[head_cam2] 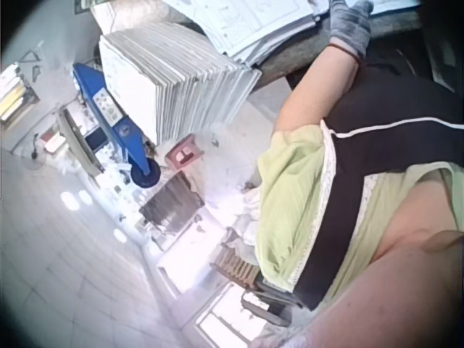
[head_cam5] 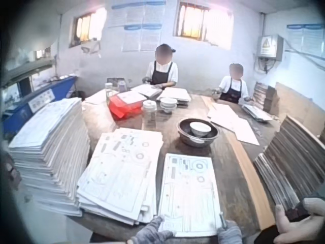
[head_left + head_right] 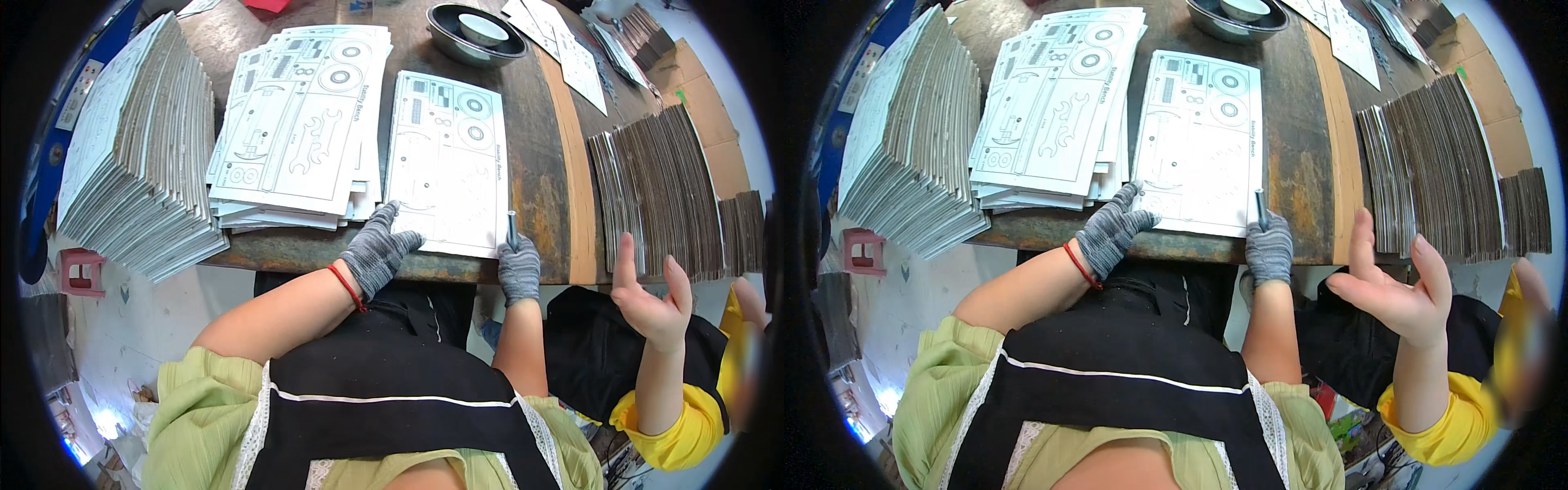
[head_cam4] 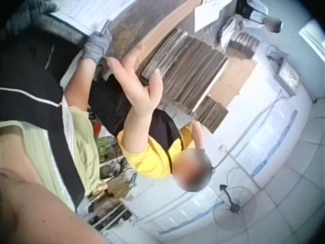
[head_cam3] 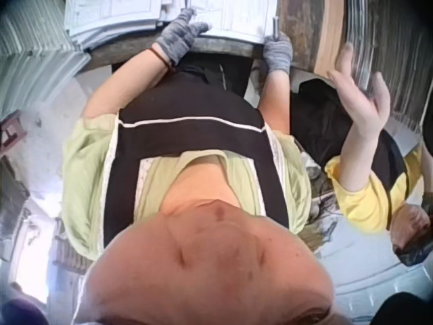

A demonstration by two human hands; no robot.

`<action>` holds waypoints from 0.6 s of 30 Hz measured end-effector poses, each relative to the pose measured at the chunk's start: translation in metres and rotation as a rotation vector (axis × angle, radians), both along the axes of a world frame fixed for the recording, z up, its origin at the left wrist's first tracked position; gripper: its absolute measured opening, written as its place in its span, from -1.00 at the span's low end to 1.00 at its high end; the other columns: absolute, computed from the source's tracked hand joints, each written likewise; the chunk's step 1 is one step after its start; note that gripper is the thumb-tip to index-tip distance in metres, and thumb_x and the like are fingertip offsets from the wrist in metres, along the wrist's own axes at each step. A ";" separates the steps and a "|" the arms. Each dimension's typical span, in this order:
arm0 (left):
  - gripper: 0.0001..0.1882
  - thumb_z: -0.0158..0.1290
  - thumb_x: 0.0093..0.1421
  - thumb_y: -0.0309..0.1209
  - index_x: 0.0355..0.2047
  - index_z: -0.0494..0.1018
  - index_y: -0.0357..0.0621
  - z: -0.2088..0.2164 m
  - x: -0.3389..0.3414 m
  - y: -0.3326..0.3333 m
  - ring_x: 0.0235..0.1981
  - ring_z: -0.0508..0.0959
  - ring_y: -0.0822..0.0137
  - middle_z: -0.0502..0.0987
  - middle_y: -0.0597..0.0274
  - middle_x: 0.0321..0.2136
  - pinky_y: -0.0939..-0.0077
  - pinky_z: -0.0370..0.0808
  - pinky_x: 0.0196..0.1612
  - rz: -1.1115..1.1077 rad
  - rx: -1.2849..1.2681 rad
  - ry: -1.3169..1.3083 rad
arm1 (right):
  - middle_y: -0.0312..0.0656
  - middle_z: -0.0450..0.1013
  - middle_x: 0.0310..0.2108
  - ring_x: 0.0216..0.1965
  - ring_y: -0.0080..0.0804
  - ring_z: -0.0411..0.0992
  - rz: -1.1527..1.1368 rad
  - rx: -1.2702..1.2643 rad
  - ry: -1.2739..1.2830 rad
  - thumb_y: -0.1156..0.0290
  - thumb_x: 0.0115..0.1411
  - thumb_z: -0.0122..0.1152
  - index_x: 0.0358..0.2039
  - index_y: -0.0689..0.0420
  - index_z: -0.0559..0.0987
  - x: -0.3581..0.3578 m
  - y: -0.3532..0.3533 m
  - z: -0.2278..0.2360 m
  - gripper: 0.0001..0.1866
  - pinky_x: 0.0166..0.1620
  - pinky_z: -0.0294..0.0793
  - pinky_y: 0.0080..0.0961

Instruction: The person marks printed paper sheets with a pen, one at a time, then stacks them. The person also handles stacks of cardboard sheets, moving them aside and back. Other workers are visible in the background performing similar tasks.

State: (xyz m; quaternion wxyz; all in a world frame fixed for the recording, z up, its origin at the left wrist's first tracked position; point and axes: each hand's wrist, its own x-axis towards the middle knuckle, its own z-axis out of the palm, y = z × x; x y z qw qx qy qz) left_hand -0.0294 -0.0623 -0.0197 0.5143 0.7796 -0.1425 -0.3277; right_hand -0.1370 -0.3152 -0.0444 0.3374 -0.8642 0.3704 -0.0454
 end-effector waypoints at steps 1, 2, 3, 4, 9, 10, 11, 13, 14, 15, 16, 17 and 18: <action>-0.21 0.16 0.09 -0.36 0.23 0.03 -0.40 0.019 0.003 -0.003 0.13 0.31 0.18 0.30 -0.12 0.10 0.51 0.21 0.19 0.095 -0.082 0.160 | 0.10 0.47 -0.25 -0.21 -0.10 0.47 -0.003 0.079 -0.048 0.38 0.10 0.09 -0.11 0.32 0.48 -0.001 0.003 0.003 -0.63 -0.08 0.41 -0.33; -0.20 0.17 0.09 -0.36 0.24 0.01 -0.40 0.031 0.004 -0.002 0.14 0.29 0.17 0.29 -0.11 0.11 0.51 0.20 0.20 0.103 -0.133 0.265 | 0.08 0.49 -0.27 -0.24 -0.12 0.47 -0.007 0.120 -0.020 0.40 0.10 0.07 -0.10 0.34 0.47 -0.003 0.005 0.012 -0.63 -0.10 0.42 -0.35; -0.19 0.17 0.09 -0.35 0.25 0.00 -0.40 0.039 0.003 0.000 0.16 0.28 0.16 0.28 -0.10 0.13 0.52 0.18 0.21 0.115 -0.185 0.365 | 0.05 0.49 -0.23 -0.24 -0.12 0.47 -0.013 0.128 -0.066 0.44 0.11 0.06 -0.05 0.32 0.46 -0.007 0.006 0.009 -0.62 -0.11 0.42 -0.32; -0.24 0.15 0.11 -0.41 0.25 0.03 -0.35 0.027 0.002 -0.001 0.08 0.36 0.23 0.36 -0.01 0.05 0.54 0.31 0.11 0.146 -0.113 0.230 | -0.06 0.48 -0.30 -0.34 -0.30 0.44 0.077 -0.116 -0.192 0.44 0.11 0.09 -0.01 0.28 0.43 -0.016 -0.009 -0.019 -0.59 -0.25 0.43 -0.41; -0.43 0.11 0.17 -0.46 0.17 0.18 -0.22 0.019 0.012 -0.001 -0.22 0.49 0.49 0.48 0.26 -0.17 0.65 0.48 -0.24 0.405 -0.372 0.657 | -0.23 0.47 -0.23 -0.46 -0.59 0.37 -0.022 0.116 -0.191 0.46 0.14 0.13 0.10 0.19 0.37 -0.031 -0.011 -0.018 -0.53 -0.49 0.38 -0.65; -0.44 0.11 0.17 -0.46 0.16 0.20 -0.22 0.018 0.013 -0.001 -0.22 0.49 0.49 0.49 0.26 -0.17 0.64 0.48 -0.24 0.357 -0.375 0.629 | -0.25 0.46 -0.21 -0.47 -0.61 0.36 -0.067 0.233 -0.231 0.46 0.15 0.13 0.10 0.17 0.37 -0.031 -0.004 -0.005 -0.53 -0.51 0.36 -0.68; -0.45 0.11 0.17 -0.45 0.14 0.21 -0.22 0.017 0.014 -0.001 -0.22 0.50 0.48 0.49 0.27 -0.17 0.63 0.48 -0.23 0.311 -0.377 0.602 | -0.26 0.45 -0.19 -0.48 -0.64 0.34 -0.113 0.352 -0.271 0.47 0.15 0.13 0.10 0.15 0.38 -0.031 0.002 0.002 -0.54 -0.54 0.34 -0.71; -0.54 0.10 0.16 -0.44 0.06 0.29 -0.25 0.012 0.014 -0.009 -0.23 0.51 0.40 0.52 0.20 -0.20 0.58 0.46 -0.20 0.236 -0.337 0.449 | -0.27 0.46 -0.24 -0.46 -0.61 0.35 -0.206 0.515 -0.324 0.54 0.14 0.05 0.04 0.13 0.43 -0.041 0.001 0.005 -0.60 -0.46 0.35 -0.67; -0.52 0.11 0.17 -0.44 0.08 0.28 -0.25 0.011 0.012 -0.010 -0.19 0.51 0.40 0.51 0.21 -0.18 0.59 0.46 -0.15 0.171 -0.318 0.332 | -0.25 0.47 -0.22 -0.40 -0.56 0.38 -0.245 0.608 -0.351 0.57 0.13 0.04 0.00 0.15 0.45 -0.049 -0.006 0.000 -0.62 -0.37 0.38 -0.65; -0.51 0.11 0.17 -0.43 0.09 0.27 -0.25 0.014 0.013 -0.008 -0.16 0.50 0.40 0.50 0.22 -0.15 0.59 0.46 -0.11 0.125 -0.299 0.209 | -0.22 0.48 -0.20 -0.35 -0.50 0.40 -0.266 0.707 -0.374 0.60 0.12 0.03 -0.03 0.18 0.46 -0.046 -0.006 0.001 -0.64 -0.27 0.41 -0.63; -0.54 0.09 0.18 -0.43 0.08 0.28 -0.29 0.019 0.016 -0.005 -0.14 0.50 0.38 0.50 0.17 -0.12 0.57 0.45 -0.06 0.110 -0.223 0.163 | -0.33 0.45 -0.26 -0.41 -0.67 0.33 -0.252 0.698 -0.359 0.63 0.13 0.02 -0.06 0.13 0.49 -0.043 -0.007 -0.002 -0.66 -0.35 0.35 -0.75; -0.54 0.08 0.18 -0.43 0.07 0.28 -0.31 0.022 0.019 -0.001 -0.14 0.50 0.38 0.50 0.15 -0.11 0.56 0.45 -0.05 0.105 -0.181 0.113 | -0.34 0.44 -0.32 -0.47 -0.65 0.32 -0.228 0.682 -0.362 0.61 0.13 0.00 -0.05 0.12 0.48 -0.039 -0.009 -0.009 -0.66 -0.42 0.34 -0.74; -0.55 0.08 0.18 -0.44 0.06 0.28 -0.32 0.024 0.020 -0.006 -0.14 0.49 0.38 0.49 0.13 -0.11 0.55 0.44 -0.05 0.059 -0.135 0.062 | -0.34 0.43 -0.38 -0.54 -0.64 0.31 -0.242 0.662 -0.383 0.58 0.14 -0.02 -0.04 0.12 0.48 -0.042 -0.008 -0.013 -0.65 -0.49 0.33 -0.73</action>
